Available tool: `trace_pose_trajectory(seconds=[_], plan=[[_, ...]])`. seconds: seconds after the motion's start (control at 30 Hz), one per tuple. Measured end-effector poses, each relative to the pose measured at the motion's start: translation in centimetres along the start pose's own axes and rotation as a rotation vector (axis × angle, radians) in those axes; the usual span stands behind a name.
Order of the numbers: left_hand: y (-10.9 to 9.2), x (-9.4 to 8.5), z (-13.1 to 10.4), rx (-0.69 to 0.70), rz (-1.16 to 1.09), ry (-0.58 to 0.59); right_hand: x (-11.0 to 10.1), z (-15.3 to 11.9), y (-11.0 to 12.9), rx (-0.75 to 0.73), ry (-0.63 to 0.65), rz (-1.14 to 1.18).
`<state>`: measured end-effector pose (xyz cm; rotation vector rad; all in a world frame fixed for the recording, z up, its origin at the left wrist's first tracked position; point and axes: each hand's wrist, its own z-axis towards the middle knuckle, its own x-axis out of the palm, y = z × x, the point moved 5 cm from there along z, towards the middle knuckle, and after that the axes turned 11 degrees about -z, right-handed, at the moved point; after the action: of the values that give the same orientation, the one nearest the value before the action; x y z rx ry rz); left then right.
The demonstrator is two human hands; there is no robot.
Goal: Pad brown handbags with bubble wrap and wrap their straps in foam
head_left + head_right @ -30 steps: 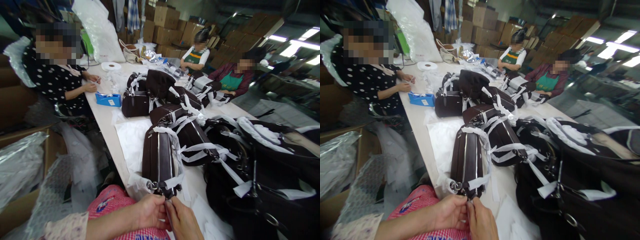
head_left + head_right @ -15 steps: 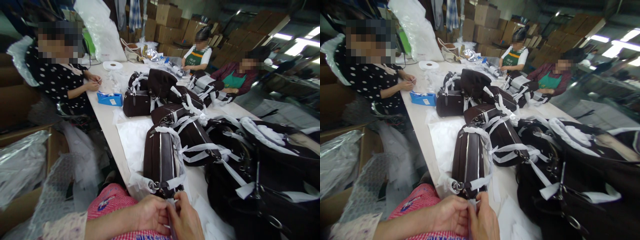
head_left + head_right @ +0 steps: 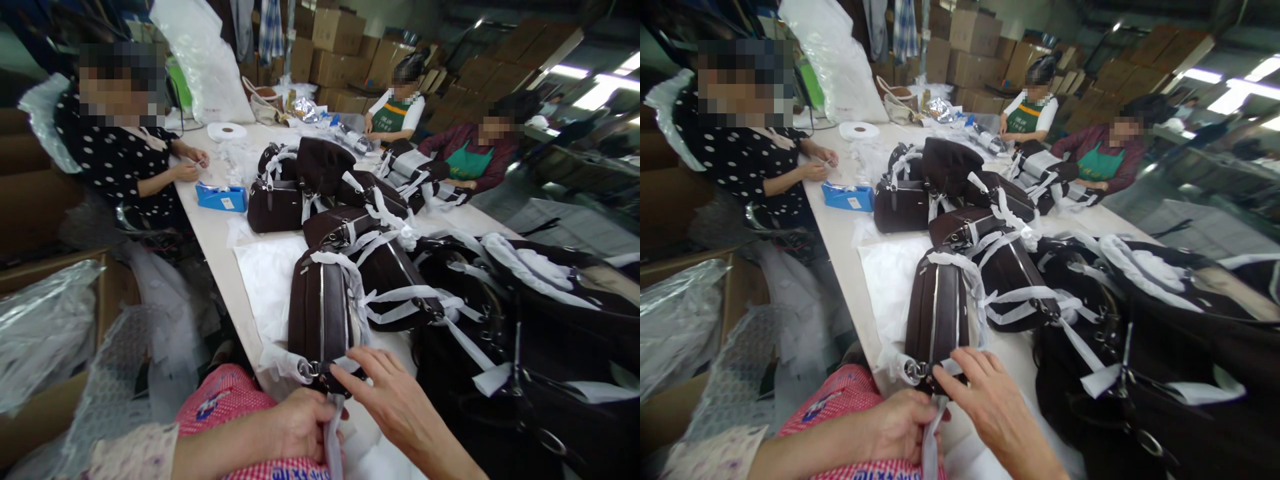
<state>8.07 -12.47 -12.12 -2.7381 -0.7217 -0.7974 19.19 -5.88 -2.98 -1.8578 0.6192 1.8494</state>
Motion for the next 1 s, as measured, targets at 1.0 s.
trace_pose_trajectory(seconds=[1.0], plan=[[-5.1, -8.9, -6.3, -0.086, 0.023, 0.105, 3.9, 13.1, 5.6, -0.740, 0.204, 0.374]])
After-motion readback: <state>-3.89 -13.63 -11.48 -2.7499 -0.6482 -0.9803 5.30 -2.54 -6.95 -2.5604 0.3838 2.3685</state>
